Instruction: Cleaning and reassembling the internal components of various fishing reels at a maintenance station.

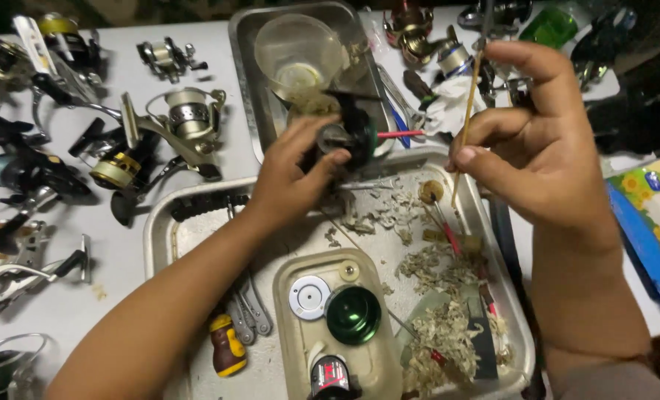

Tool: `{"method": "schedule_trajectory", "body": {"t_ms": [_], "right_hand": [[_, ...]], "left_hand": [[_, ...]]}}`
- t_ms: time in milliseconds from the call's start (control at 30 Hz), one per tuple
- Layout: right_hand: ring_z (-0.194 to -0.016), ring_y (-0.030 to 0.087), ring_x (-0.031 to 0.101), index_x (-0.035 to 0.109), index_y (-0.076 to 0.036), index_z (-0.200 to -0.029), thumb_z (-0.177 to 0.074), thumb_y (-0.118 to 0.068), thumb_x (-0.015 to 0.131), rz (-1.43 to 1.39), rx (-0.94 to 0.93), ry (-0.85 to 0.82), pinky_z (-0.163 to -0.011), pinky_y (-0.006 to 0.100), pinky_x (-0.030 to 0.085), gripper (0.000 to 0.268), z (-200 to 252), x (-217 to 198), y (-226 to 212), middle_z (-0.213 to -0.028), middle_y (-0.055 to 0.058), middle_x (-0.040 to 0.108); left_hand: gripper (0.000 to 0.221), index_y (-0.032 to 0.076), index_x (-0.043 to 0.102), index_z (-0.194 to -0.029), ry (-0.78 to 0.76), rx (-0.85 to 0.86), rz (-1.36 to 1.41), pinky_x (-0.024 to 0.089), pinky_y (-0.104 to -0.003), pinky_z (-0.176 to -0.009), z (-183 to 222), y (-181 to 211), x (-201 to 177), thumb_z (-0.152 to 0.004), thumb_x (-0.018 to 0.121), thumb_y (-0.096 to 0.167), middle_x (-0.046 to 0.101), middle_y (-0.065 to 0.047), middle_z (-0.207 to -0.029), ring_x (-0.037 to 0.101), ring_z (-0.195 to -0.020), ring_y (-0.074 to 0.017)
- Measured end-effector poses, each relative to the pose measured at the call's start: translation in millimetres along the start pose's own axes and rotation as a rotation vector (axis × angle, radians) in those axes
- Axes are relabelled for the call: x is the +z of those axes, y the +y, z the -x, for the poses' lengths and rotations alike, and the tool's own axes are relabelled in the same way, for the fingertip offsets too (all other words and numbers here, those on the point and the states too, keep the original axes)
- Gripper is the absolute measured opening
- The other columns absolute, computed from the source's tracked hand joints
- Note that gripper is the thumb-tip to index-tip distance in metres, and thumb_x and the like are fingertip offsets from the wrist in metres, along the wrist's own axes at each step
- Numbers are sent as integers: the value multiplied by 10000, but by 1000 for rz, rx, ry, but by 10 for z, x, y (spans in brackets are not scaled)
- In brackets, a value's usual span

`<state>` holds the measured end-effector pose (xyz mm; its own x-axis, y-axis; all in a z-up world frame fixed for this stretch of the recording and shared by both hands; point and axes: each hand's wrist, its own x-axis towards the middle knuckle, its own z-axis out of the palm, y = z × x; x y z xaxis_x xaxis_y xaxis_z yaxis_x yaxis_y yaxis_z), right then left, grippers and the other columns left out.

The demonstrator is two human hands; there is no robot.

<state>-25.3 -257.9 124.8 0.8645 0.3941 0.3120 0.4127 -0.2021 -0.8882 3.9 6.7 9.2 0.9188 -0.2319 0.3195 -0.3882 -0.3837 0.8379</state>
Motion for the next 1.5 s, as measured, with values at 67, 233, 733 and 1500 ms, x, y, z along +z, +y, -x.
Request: {"method": "schedule_trajectory", "body": {"t_ms": [67, 233, 733, 1500], "right_hand": [[-804, 174, 697, 276, -54, -1574, -904, 4, 666, 130, 133, -143, -734, 265, 620, 778, 26, -113, -76, -847, 104, 671], [-810, 120, 823, 227, -381, -1640, -881, -325, 621, 705, 625, -754, -657, 335, 636, 857, 140, -133, 76, -980, -62, 865], [-904, 273, 686, 720, -55, -1124, -932, -131, 689, 736, -174, -588, -681, 394, 622, 208, 347, 441, 457, -1018, 98, 698], [-807, 416, 699, 763, -118, -833, -814, -351, 637, 1068, 361, -847, -662, 521, 539, 266, -440, 1258, 602, -856, 176, 737]], "left_hand": [[594, 69, 549, -1376, 21, 30, 39, 534, -498, -995, -17, 7, -57, -991, 487, 517, 623, -140, -1337, 600, -1220, -315], [697, -14, 566, -1346, 118, 148, 94, 504, -459, -1032, -66, -4, -166, -1021, 441, 590, 605, -226, -1324, 592, -1218, -357], [479, -15, 557, -1210, 215, 318, 194, 422, -334, -930, -109, -53, -191, -1118, 461, 446, 520, -110, -1112, 510, -1056, -229], [556, -8, 545, -1376, 218, 222, 174, 456, -369, -1092, -107, -121, -164, -1064, 526, 451, 599, -140, -1297, 575, -1254, -262]]}}
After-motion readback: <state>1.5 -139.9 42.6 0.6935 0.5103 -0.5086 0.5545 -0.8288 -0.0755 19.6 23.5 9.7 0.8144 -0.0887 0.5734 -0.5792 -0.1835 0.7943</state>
